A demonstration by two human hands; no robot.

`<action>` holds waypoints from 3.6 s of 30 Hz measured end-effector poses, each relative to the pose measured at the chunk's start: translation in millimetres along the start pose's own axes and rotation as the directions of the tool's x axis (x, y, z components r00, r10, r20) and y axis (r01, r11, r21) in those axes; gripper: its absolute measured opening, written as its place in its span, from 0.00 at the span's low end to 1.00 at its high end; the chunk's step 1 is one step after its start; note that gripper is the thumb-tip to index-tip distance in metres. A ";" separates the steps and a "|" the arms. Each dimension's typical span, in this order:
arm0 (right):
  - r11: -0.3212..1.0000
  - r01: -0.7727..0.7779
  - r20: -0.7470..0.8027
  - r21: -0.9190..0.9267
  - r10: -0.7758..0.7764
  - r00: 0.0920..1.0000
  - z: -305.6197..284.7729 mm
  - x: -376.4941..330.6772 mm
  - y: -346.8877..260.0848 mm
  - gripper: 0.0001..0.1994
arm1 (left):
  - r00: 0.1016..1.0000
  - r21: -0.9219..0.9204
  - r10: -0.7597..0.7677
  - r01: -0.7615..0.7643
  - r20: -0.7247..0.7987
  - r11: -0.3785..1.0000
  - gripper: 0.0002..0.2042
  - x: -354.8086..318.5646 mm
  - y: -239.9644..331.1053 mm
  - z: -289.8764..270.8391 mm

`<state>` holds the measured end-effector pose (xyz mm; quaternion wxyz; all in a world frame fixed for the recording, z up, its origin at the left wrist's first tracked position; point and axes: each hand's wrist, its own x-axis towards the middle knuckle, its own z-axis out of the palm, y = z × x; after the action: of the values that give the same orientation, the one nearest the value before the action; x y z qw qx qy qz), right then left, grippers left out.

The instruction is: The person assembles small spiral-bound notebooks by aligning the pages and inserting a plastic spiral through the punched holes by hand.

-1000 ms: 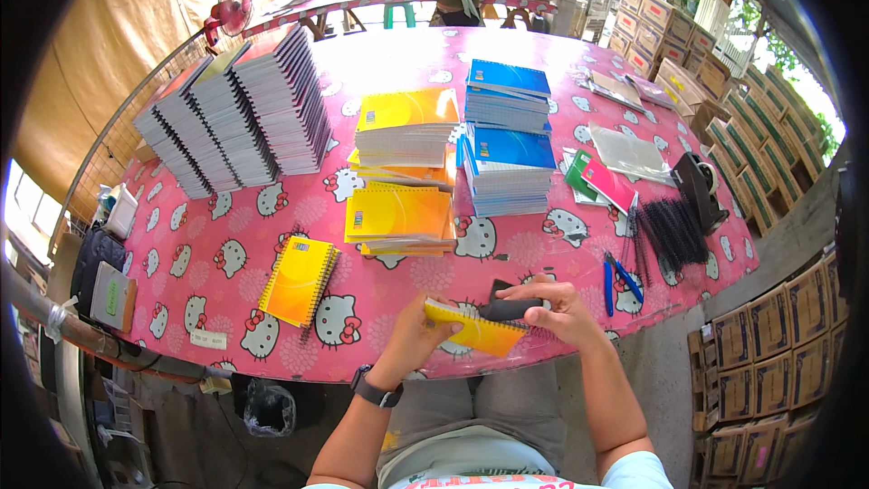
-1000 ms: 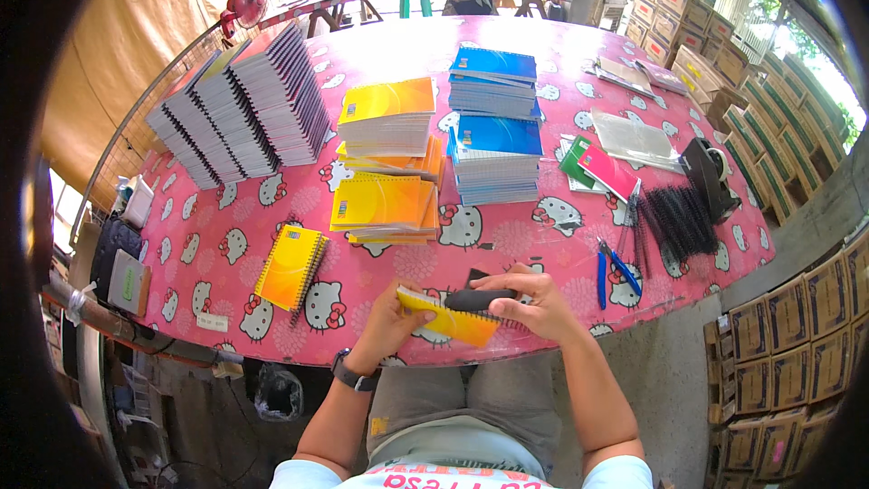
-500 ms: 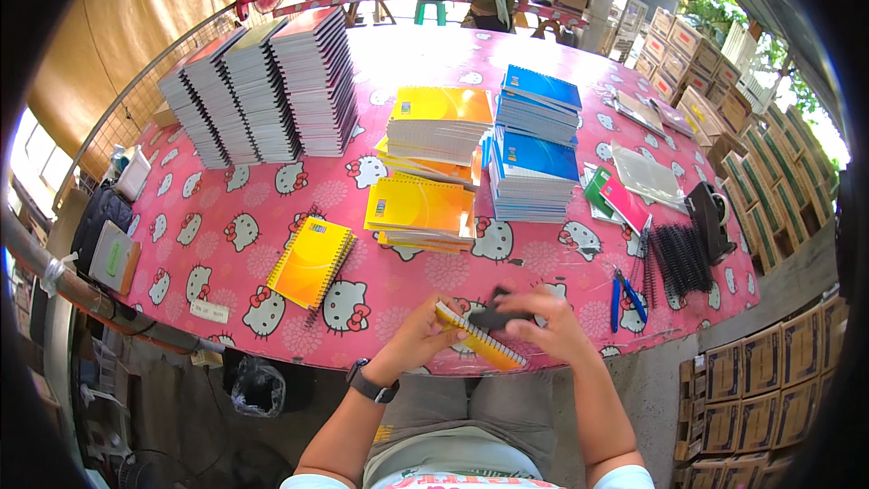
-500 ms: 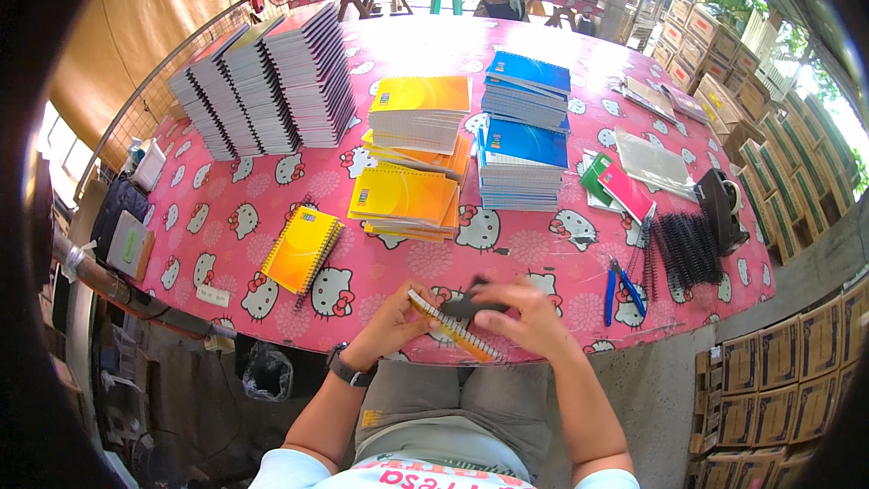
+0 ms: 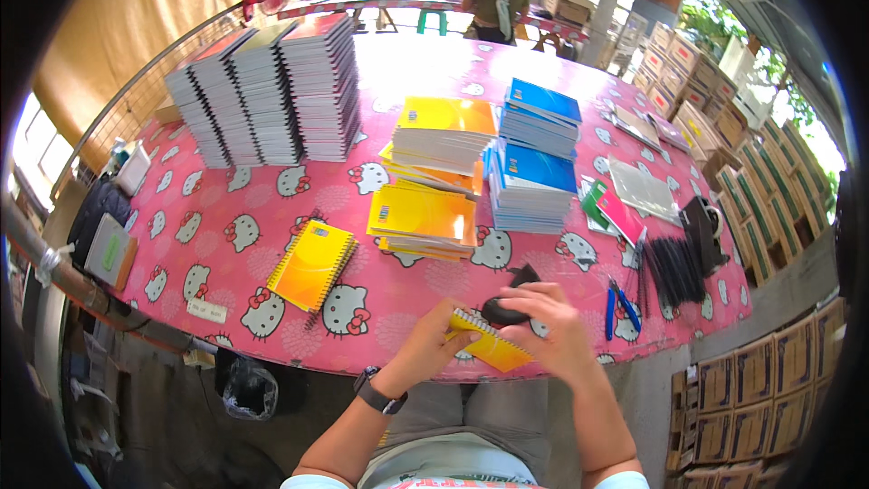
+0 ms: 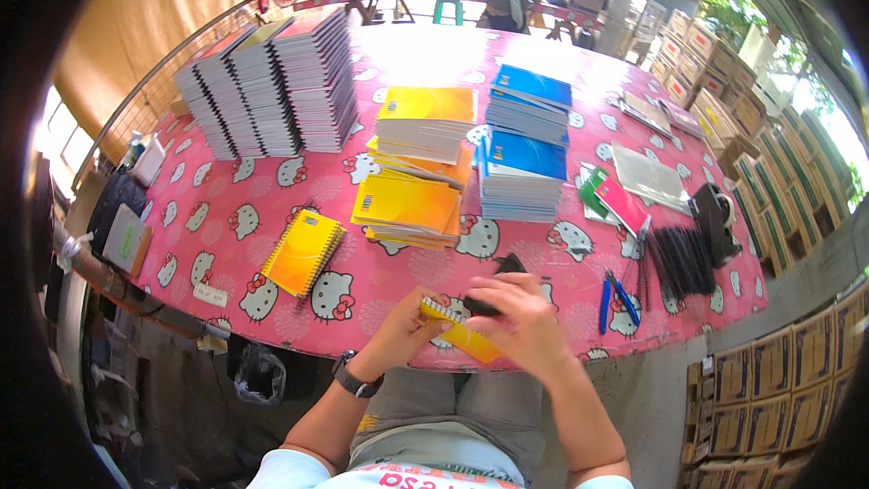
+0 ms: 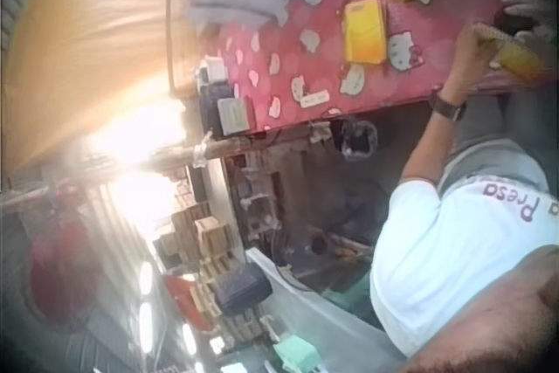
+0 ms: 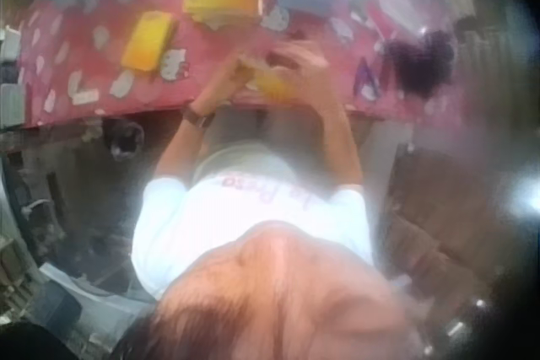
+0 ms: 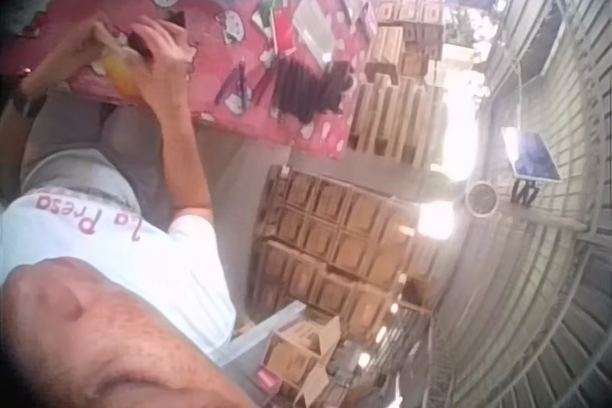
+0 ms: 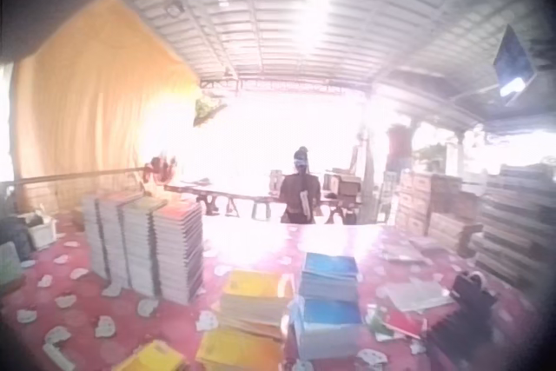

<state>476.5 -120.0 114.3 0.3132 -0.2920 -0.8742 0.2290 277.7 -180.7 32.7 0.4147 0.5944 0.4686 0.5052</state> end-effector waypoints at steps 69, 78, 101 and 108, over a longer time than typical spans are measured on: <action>0.679 -0.234 0.003 0.696 0.323 0.946 69.1 -23.9 29.0 0.23 | 0.970 -0.098 -0.206 0.194 -0.130 0.976 0.10 -10.6 -23.7 -51.7; 0.752 -0.139 -0.138 0.645 0.293 0.946 84.3 -29.1 31.5 0.20 | 0.897 0.798 0.438 -0.223 -0.057 0.561 0.24 8.5 61.5 3.6; 0.501 -0.791 -0.665 -0.352 0.461 0.588 -126.9 -49.2 243.3 0.10 | 0.895 0.702 0.431 -0.381 0.116 0.602 0.15 -5.8 35.3 10.0; 0.719 -0.630 -0.583 -0.294 0.388 0.714 -145.5 -42.9 193.5 0.11 | 0.909 0.643 0.417 -0.332 0.023 0.690 0.09 -4.3 41.2 14.9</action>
<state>673.9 23.8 85.3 0.3606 -0.6432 -0.6755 0.0080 297.9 -194.1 69.4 0.0477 0.7489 0.5044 0.4272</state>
